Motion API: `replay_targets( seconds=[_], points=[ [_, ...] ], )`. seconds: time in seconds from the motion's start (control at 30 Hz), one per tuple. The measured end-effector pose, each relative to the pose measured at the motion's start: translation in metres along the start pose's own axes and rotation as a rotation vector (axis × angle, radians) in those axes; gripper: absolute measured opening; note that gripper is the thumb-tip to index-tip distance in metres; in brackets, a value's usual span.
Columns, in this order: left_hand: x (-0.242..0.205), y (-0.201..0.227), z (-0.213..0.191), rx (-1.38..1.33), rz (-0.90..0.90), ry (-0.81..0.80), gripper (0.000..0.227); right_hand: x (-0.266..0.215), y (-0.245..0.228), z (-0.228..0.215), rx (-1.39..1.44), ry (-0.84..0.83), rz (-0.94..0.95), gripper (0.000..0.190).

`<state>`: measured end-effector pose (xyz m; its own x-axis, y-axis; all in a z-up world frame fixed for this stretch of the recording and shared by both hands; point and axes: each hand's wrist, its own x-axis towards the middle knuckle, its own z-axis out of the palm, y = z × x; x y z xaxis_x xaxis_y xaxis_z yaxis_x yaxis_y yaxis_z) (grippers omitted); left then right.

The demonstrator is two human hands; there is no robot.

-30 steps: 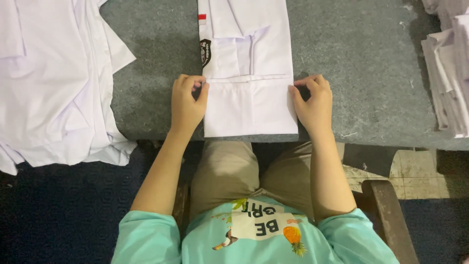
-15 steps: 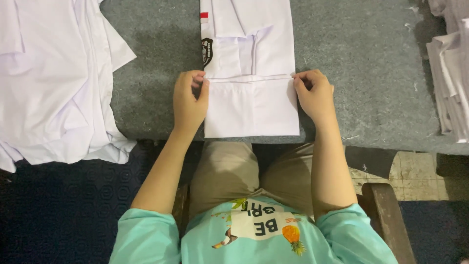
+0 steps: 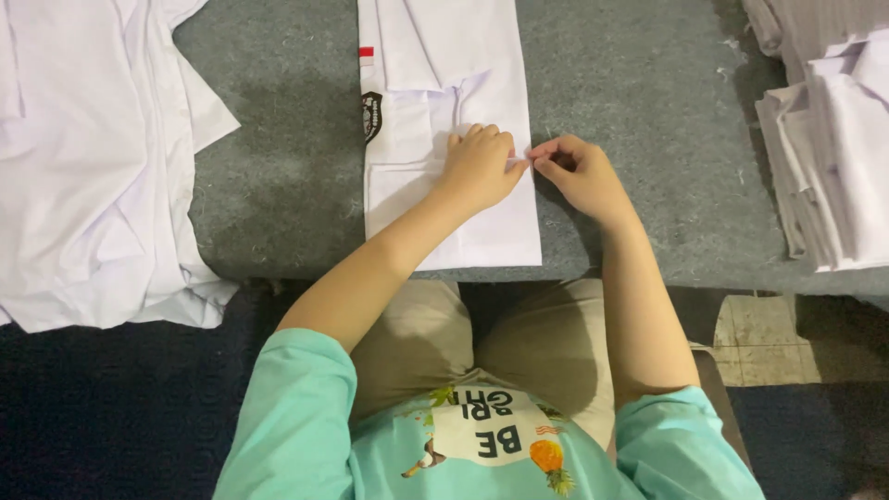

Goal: A person carefully folds a white short-sleeved uniform shirt on a work table, smoothing the fabric between each fold.

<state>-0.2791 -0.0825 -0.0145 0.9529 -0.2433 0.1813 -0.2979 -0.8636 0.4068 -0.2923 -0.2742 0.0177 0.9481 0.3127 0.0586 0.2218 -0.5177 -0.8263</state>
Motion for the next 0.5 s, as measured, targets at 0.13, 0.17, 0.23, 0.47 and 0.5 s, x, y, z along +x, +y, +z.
replay_targets(
  seconds=[0.13,0.17,0.23,0.47,0.5],
  points=[
    [0.026,0.001,0.005,-0.101,-0.089,-0.075,0.029,-0.002,0.02,0.002,0.072,0.077,-0.082,0.012],
    [0.031,-0.001,0.007,-0.136,-0.105,-0.1,0.03,-0.004,0.024,0.003,0.071,0.088,-0.123,0.011],
    [0.03,0.009,-0.013,-0.083,-0.162,-0.243,0.038,-0.009,0.018,0.002,0.081,0.065,-0.111,0.012],
    [0.056,-0.005,0.018,-0.09,-0.168,-0.45,0.041,-0.014,0.017,0.0,0.041,0.04,-0.131,0.012],
    [0.056,-0.008,0.018,-0.09,-0.167,-0.451,0.041,-0.013,0.017,0.0,0.041,0.041,-0.13,0.012]
  ],
)
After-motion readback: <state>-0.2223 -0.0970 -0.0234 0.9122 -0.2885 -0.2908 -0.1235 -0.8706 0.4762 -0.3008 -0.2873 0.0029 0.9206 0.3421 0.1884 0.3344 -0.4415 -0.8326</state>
